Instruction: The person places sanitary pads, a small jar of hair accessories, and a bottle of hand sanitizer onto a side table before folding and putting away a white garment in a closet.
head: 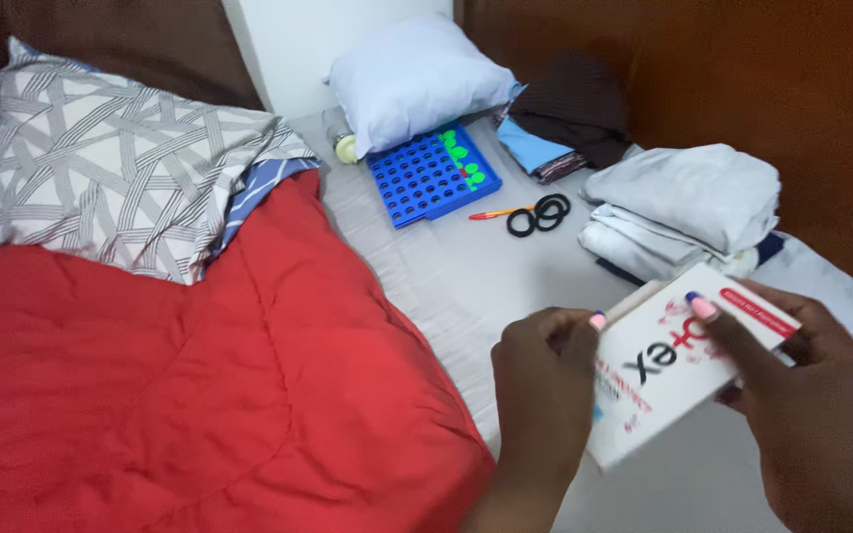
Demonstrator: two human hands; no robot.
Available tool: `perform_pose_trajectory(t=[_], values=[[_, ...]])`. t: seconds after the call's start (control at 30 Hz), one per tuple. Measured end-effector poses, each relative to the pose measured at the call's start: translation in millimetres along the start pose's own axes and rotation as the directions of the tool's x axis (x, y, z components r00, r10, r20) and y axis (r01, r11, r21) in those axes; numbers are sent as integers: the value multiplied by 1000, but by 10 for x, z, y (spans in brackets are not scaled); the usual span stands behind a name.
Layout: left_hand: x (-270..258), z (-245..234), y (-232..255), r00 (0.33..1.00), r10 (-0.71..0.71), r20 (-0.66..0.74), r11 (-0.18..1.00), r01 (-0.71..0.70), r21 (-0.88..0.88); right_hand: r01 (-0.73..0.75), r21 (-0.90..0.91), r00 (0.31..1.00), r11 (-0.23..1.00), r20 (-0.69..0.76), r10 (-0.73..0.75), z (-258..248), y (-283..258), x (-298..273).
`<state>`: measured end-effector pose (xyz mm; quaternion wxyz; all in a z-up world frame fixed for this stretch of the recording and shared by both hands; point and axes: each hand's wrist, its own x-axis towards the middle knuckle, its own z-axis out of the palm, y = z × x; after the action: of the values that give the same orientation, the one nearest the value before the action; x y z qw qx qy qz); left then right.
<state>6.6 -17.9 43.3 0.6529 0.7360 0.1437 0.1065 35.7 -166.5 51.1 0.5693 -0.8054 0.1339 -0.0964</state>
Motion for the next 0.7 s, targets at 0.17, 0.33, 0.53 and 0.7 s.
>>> perform_pose_trajectory(t=[0.17, 0.33, 0.53, 0.7], values=[[6, 309, -42, 985, 59, -162, 997, -65, -30, 55, 186, 973, 981, -229, -12, -100, 12, 103], [-36, 620, 16, 1000, -9, 30, 989, 13, -147, 57, 318, 931, 947, -359, 65, -205, -17, 198], [-64, 880, 195, 995, 89, 47, 977, -78, -198, -20, 212, 895, 977, -432, 112, -572, 151, 396], [-104, 1076, 503, 946, -168, 276, 961, 220, -168, -70, 62, 836, 996, -540, 92, -834, 234, 453]])
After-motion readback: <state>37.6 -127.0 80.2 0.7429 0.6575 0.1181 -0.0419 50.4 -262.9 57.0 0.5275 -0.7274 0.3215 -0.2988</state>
